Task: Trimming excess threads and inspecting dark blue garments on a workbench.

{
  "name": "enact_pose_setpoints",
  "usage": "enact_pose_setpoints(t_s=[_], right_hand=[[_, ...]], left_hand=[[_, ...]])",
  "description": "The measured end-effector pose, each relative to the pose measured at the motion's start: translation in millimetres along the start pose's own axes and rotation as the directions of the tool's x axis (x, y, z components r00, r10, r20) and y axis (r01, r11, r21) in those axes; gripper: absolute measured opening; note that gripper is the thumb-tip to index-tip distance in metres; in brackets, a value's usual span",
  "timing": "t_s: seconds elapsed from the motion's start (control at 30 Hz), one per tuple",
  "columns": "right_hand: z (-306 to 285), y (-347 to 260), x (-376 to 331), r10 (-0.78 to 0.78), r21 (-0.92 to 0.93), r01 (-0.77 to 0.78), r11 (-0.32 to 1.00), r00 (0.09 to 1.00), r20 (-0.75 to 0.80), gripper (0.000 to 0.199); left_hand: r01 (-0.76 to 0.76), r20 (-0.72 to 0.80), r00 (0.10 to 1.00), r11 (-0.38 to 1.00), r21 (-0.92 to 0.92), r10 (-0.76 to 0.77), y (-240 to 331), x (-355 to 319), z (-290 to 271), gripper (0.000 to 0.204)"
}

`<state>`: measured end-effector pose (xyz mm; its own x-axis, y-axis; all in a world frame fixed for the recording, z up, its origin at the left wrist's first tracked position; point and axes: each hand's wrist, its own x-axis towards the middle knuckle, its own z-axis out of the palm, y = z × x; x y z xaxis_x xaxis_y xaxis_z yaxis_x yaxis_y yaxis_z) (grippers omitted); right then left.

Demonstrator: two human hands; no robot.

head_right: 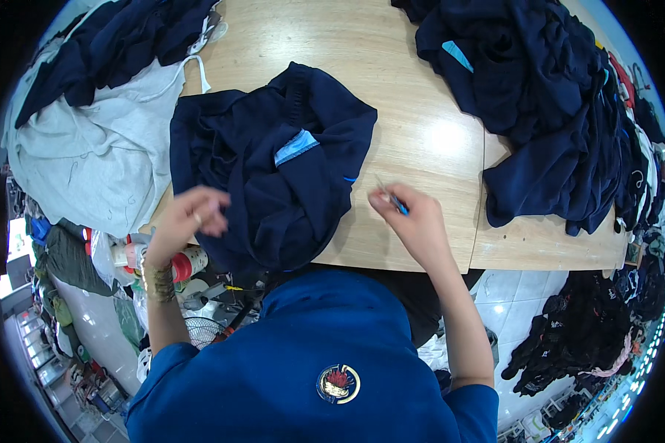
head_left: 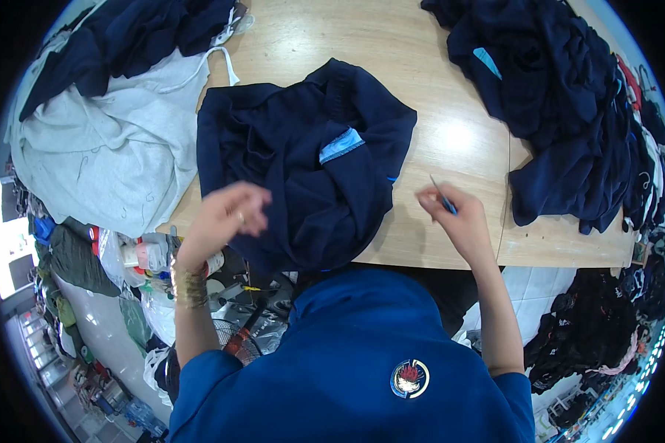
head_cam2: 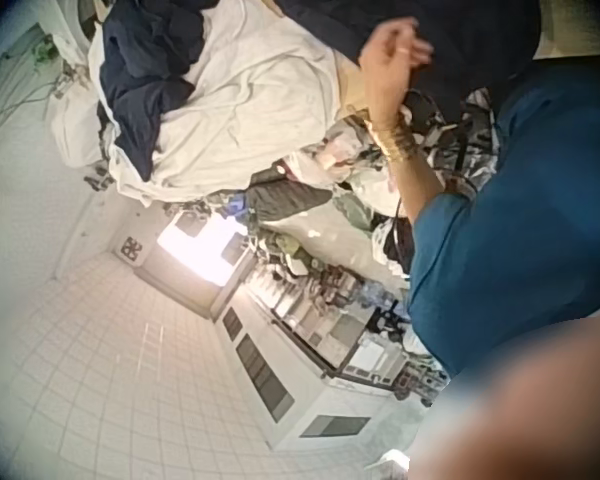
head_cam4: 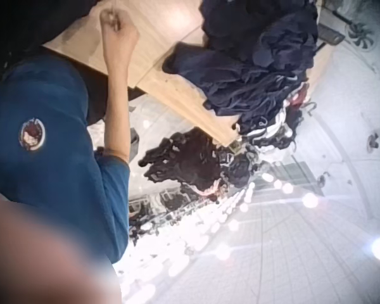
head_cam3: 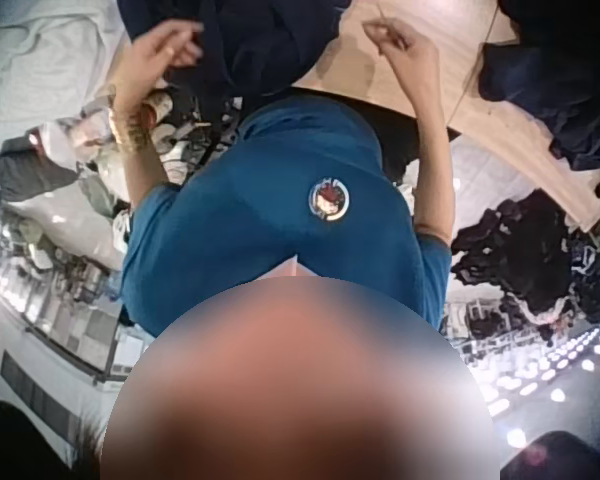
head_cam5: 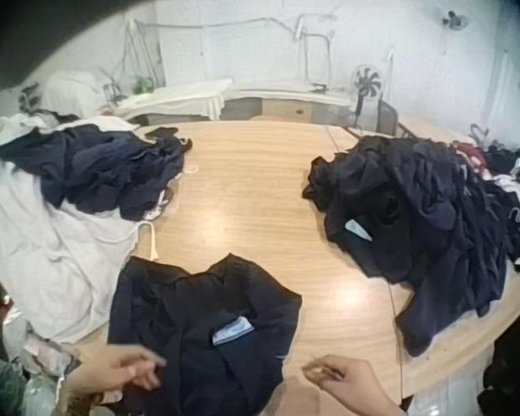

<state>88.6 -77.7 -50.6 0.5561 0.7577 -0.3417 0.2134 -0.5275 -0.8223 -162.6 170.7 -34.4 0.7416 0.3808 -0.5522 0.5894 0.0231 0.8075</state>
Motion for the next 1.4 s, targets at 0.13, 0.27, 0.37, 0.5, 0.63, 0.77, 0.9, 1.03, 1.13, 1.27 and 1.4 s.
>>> enact_pose_setpoints(t_s=[0.13, 0.27, 0.37, 0.5, 0.63, 0.77, 0.9, 1.03, 1.13, 1.27, 1.4], right_hand=[[49, 3, 39, -0.236, -0.077, 0.225, 0.971, 0.949, -0.209, 0.021], [36, 12, 30, -0.397, -0.099, 0.385, 0.918, 0.886, -0.239, 0.02], [-50, -14, -5, -0.079, 0.153, 0.226, 0.962, 0.767, -0.637, 0.019], [-161, 31, -22, 0.004, 0.319, 0.478, 0.819, 0.55, -0.835, 0.022], [-102, 13, -5, -0.37, -0.245, 0.297, 0.923, 0.505, -0.78, 0.025], [-19, 16, -25, -0.55, -0.368, 0.445, 0.816, 0.793, -0.262, 0.025], [35, 34, -36, -0.384, -0.055, 0.397, 0.916, 0.908, 0.167, 0.031], [74, 29, -34, -0.385, 0.023, 0.385, 0.923, 0.919, 0.085, 0.04], [72, 27, -16, -0.392, -0.145, 0.375, 0.916, 0.912, -0.121, 0.031], [17, 22, 21, -0.406, -0.017, 0.415, 0.91, 0.88, -0.247, 0.02], [-24, -6, 37, -0.275, -0.221, 0.2, 0.955, 0.878, -0.393, 0.013]], left_hand=[[-0.458, -0.355, 0.789, 0.865, 0.203, 0.501, 7, 57, 19, 0.03], [-0.376, -0.237, 0.783, 0.741, 0.557, 0.575, 11, 73, 36, 0.048], [-0.386, -0.271, 0.724, 0.699, 0.602, 0.634, -15, 61, 21, 0.054], [-0.206, -0.198, 0.804, 0.576, 0.791, 0.56, -37, 79, 22, 0.066], [-0.205, -0.313, 0.638, 0.547, 0.812, 0.703, -16, 84, 40, 0.065], [-0.519, -0.029, 0.796, 0.706, 0.481, 0.605, 7, 41, 55, 0.017], [-0.634, 0.347, 0.757, 0.494, 0.595, 0.554, -28, 25, 96, 0.021], [-0.607, 0.292, 0.793, 0.645, 0.464, 0.535, -36, 43, 86, 0.019], [-0.332, 0.221, 0.873, 0.862, -0.384, 0.434, 7, 31, 79, 0.005], [-0.574, -0.076, 0.79, 0.689, -0.442, 0.609, 29, 37, 48, 0.007], [-0.456, -0.2, 0.88, 0.883, -0.107, 0.431, 3, 85, 0, 0.012]])
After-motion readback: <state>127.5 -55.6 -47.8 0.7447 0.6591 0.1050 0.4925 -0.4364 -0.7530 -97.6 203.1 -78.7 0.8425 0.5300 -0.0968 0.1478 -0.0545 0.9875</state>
